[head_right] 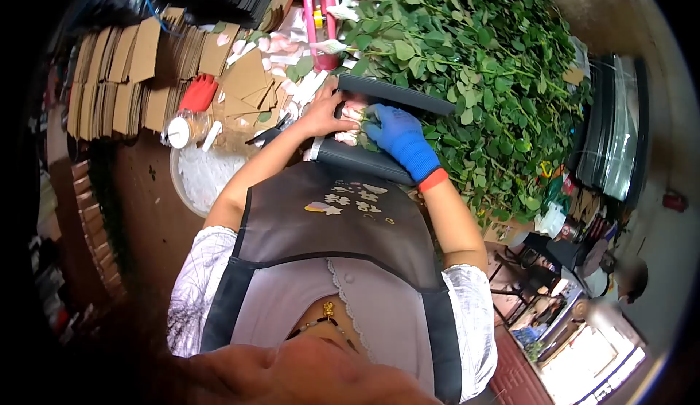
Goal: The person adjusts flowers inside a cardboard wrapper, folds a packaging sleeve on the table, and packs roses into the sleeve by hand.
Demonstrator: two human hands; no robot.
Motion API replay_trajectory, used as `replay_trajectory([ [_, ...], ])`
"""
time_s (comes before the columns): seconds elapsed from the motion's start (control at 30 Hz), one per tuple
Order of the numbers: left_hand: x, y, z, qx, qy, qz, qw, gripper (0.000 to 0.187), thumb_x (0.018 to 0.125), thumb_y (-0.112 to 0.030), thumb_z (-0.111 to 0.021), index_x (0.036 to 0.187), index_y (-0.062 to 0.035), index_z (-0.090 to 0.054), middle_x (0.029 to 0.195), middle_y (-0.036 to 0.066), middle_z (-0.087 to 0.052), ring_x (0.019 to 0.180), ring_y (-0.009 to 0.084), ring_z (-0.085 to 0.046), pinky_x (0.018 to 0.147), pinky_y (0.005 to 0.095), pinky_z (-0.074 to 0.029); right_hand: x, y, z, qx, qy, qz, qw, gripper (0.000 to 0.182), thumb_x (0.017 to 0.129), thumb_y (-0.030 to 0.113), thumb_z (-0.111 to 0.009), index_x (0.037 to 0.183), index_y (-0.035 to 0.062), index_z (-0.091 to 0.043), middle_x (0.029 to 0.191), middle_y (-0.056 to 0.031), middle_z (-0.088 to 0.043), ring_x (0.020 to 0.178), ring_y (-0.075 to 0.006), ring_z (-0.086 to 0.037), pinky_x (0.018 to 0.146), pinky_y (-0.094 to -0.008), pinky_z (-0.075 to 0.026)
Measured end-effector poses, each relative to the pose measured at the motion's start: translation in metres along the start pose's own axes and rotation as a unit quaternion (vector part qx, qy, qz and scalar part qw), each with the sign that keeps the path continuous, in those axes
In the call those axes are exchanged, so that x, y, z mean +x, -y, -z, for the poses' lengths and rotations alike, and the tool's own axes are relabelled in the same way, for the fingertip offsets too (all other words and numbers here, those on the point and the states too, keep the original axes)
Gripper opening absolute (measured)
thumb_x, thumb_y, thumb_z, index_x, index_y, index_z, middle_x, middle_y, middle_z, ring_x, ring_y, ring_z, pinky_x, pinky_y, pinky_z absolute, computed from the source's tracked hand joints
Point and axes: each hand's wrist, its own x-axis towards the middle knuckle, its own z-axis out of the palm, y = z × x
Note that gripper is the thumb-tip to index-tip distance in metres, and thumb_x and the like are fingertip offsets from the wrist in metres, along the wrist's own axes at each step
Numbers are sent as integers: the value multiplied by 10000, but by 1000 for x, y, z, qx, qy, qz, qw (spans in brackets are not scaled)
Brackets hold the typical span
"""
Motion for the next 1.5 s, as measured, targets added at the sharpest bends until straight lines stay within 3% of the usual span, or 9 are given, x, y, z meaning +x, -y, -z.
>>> replay_trajectory([
  [0.27,-11,14,-19,38,-50,-22,998,889,682,-488,-860,1409,-106,-519,1565,234,-298,1436,455,-274,1163,499,-292,31,-16,-31,-123,77,6,989,413,830,424,-707,1100,126,-613,1033,-151,-688,989,-345,-660,859,-450,-513],
  [0.37,-9,14,-16,33,-37,-22,999,861,681,-472,-853,1393,-121,-519,1566,233,-289,1435,454,-273,1157,517,-294,20,-5,-13,-115,36,3,993,429,865,437,-653,1154,124,-602,1145,-156,-672,1064,-338,-643,884,-455,-511],
  [0.5,-10,12,-15,22,-39,-19,999,870,683,-473,-844,1371,-59,-508,1569,250,-278,1441,459,-260,1171,519,-271,44,-31,-40,-220,19,-27,975,522,898,420,-615,1372,209,-555,1446,-156,-499,1308,-357,-493,1101,-491,-388],
  [0.9,-11,4,-13,-6,-64,-13,998,990,660,-406,-885,1411,-34,-358,1439,265,-391,1389,445,-322,1149,512,-287,61,-39,-48,-217,-116,36,969,473,864,488,-645,1253,220,-637,1277,-143,-615,1181,-362,-575,1017,-531,-429],
  [1.0,-12,2,-12,-12,-65,-14,998,990,658,-411,-884,1402,-35,-351,1438,263,-393,1377,449,-338,1141,513,-299,56,-30,-39,-228,-46,-27,972,465,860,483,-647,1224,194,-646,1200,-160,-649,1105,-366,-615,958,-511,-476],
  [1.07,-12,6,-16,-5,-79,-22,997,1012,662,-416,-874,1421,-21,-333,1460,269,-371,1376,455,-336,1144,512,-299,26,12,-7,-142,-3,34,989,461,860,428,-704,1202,125,-647,1164,-195,-663,1053,-375,-639,911,-490,-505],
  [1.13,-11,9,-18,-20,-94,-24,995,1004,623,-390,-877,1401,-27,-357,1402,254,-419,1329,448,-385,1128,502,-332,1,44,12,-93,-131,221,962,483,838,332,-744,1244,98,-627,1200,-187,-649,1070,-371,-628,936,-471,-500],
  [1.27,-13,4,-16,-28,-96,-7,995,974,626,-393,-883,1381,-30,-387,1377,245,-436,1313,437,-400,1113,486,-355,-9,75,36,-255,-336,257,869,552,844,287,-739,1314,41,-583,1201,-171,-650,1079,-353,-621,943,-430,-495],
  [1.5,-15,0,-14,-32,-93,-8,995,939,634,-395,-891,1351,-40,-398,1354,225,-446,1314,413,-397,1105,476,-349,40,8,69,-105,-9,-2,994,433,919,462,-638,1240,173,-643,1068,-148,-714,971,-356,-680,821,-436,-536],
])
